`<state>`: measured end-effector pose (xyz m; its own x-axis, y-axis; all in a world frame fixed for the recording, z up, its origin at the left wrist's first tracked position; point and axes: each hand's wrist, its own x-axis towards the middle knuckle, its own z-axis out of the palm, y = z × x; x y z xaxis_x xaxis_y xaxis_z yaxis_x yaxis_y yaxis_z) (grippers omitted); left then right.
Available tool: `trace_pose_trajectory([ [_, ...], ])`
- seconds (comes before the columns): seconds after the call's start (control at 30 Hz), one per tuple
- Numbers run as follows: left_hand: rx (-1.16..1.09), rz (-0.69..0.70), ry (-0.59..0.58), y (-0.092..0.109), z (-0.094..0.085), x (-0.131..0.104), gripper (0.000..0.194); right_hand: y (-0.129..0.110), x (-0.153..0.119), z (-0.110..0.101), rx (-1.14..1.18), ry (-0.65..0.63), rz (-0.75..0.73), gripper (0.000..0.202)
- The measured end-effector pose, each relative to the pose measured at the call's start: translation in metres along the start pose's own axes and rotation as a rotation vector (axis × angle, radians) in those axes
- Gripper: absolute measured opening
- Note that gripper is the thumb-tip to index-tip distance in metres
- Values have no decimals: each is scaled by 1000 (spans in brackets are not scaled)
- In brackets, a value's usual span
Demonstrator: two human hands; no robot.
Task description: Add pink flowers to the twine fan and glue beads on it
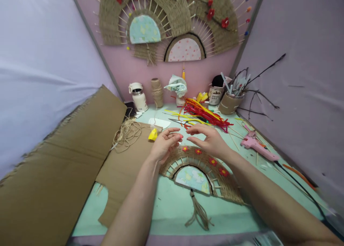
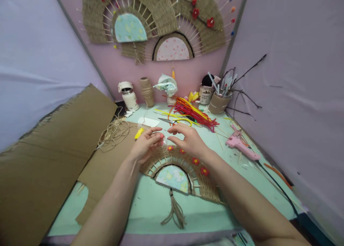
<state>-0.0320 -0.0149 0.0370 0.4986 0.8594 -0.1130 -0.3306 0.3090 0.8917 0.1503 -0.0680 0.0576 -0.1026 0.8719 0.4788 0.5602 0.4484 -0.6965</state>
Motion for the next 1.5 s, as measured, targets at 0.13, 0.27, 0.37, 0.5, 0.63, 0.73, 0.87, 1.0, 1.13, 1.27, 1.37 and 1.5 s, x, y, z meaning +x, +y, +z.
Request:
trace_pose_trajectory([
  [0.13,35,21,-33,-3,0,0,45,0,-3,8,-29,12,-80,15],
  [0.27,29,20,-42,-4,-1,0,47,-1,-4,9,-53,0,-165,14],
  [0.37,29,24,-48,-5,-2,1,47,-2,-4,11,-68,-11,-198,14],
  [0.5,31,30,-63,-5,-1,0,47,-2,-5,15,-79,1,-217,14],
  [0.63,29,23,-66,-5,0,-1,46,-3,-4,15,-125,-10,-239,13],
  [0.73,28,23,-64,-4,-1,-1,46,-5,-1,14,-160,-12,-274,12],
  [0.87,38,49,-72,0,-5,-2,46,-8,8,14,-237,-4,-362,12],
  [1.0,94,95,-54,7,-8,-3,46,-10,17,17,-336,-19,-414,11],
  [1.13,124,142,-22,11,-9,-5,41,-14,24,24,-385,-22,-405,9],
  [1.27,135,138,-26,13,-11,-6,36,-14,33,33,-116,-51,-159,5],
  [1.37,127,162,-7,13,-13,-5,30,-8,39,33,443,-175,279,9],
  [1.5,77,180,34,12,-17,-2,28,9,38,21,764,-183,558,15],
])
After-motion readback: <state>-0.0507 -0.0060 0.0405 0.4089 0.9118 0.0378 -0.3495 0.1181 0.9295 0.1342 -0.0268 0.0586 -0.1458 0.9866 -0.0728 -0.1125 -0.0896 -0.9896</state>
